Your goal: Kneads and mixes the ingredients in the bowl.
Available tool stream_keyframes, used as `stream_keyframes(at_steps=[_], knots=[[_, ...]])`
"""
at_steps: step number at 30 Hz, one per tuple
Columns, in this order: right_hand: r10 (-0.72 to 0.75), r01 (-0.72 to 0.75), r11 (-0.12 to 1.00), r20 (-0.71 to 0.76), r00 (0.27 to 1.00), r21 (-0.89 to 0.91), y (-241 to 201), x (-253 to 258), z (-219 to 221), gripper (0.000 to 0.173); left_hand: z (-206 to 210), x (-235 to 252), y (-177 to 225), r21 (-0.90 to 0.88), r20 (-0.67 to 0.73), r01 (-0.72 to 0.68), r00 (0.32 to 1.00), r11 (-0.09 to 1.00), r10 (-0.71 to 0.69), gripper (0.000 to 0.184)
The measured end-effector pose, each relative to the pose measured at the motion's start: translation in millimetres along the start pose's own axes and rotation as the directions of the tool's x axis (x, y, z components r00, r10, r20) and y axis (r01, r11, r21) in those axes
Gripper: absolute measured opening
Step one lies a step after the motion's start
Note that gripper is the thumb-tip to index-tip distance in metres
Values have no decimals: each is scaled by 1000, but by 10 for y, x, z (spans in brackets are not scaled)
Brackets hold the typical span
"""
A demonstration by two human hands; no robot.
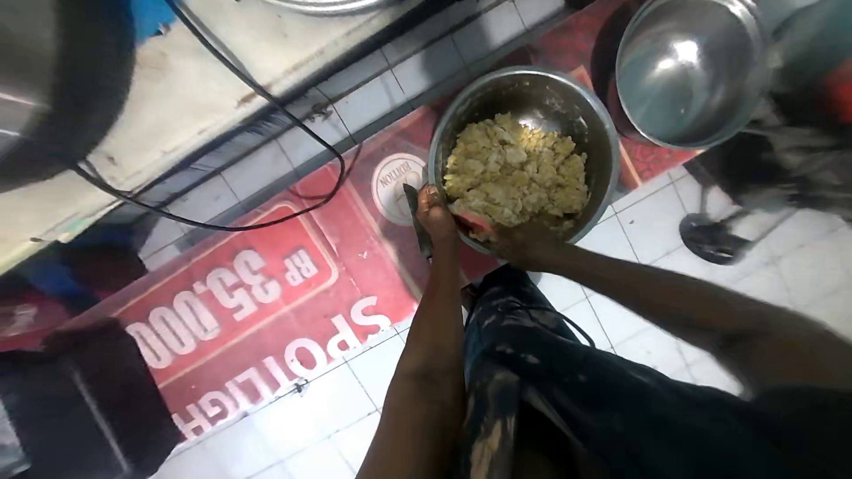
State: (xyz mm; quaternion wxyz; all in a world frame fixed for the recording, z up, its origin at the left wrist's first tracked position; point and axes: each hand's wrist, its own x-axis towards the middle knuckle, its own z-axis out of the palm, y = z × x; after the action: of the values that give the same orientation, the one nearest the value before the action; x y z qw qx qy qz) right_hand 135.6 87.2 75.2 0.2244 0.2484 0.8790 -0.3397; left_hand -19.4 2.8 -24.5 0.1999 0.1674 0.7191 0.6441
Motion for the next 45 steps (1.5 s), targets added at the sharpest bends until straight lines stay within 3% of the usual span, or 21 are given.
stream_keyframes(at_steps=[2,5,8,10,12,14,16,19,20,22,24,27,30,35,37,40,41,43,45], knots=[[170,-164,973,-24,985,163,-332,284,-73,42,9,40,-15,15,-2,10,1000,1000,-10,28],[245,-221,917,-34,969,332,-322,466,-428,40,98,148,-48,-66,-75,25,997,998,-30,25],[122,-123,984,21,992,129,-59,301,-952,32,126,146,28,-49,-95,62,993,997,-67,26],[113,-105,992,115,987,-66,-30,177,-1167,27,63,22,139,53,-21,62,998,997,-61,29],[174,-131,975,247,953,-178,-137,74,-1044,26,8,-106,219,138,30,49,998,989,-54,32],[154,-69,961,312,937,-268,-167,-53,-703,25,13,-105,258,224,21,45,998,973,-51,34],[136,-26,939,302,944,-343,-45,-266,-496,18,20,-56,250,301,9,48,999,952,-53,35],[112,-3,877,199,974,-480,527,-577,-578,22,-1,-82,266,325,24,63,997,943,-75,34],[152,-43,848,166,974,-528,658,-591,-697,21,-2,-82,261,313,28,60,997,948,-72,34],[372,-158,766,229,900,-623,537,-474,-1090,22,16,-57,211,288,17,58,998,956,-65,32],[470,-164,705,281,837,-690,333,-353,-1307,22,68,31,155,281,-31,61,998,958,-54,29],[350,-18,747,371,860,-664,356,-368,-1102,16,107,60,189,305,-51,109,994,946,-98,31],[206,27,830,351,913,-557,448,-237,-699,26,68,-14,171,359,-9,76,997,930,-78,32],[302,-122,860,301,904,-496,414,-49,-805,30,151,119,234,369,-73,157,987,916,-140,32],[367,-178,824,267,891,-538,483,-143,-1135,28,136,96,217,360,-55,132,991,924,-120,31],[507,-294,707,172,844,-643,248,-253,-1522,22,170,136,256,352,-97,176,984,919,-151,30],[516,-315,689,137,846,-653,217,-279,-1505,21,175,136,267,356,-101,186,982,916,-160,30],[410,-295,771,85,908,-564,446,-314,-1215,20,180,125,290,385,-99,188,982,904,-162,31],[397,-281,823,147,906,-493,576,-214,-928,21,166,124,313,429,-74,178,984,886,-162,33]])
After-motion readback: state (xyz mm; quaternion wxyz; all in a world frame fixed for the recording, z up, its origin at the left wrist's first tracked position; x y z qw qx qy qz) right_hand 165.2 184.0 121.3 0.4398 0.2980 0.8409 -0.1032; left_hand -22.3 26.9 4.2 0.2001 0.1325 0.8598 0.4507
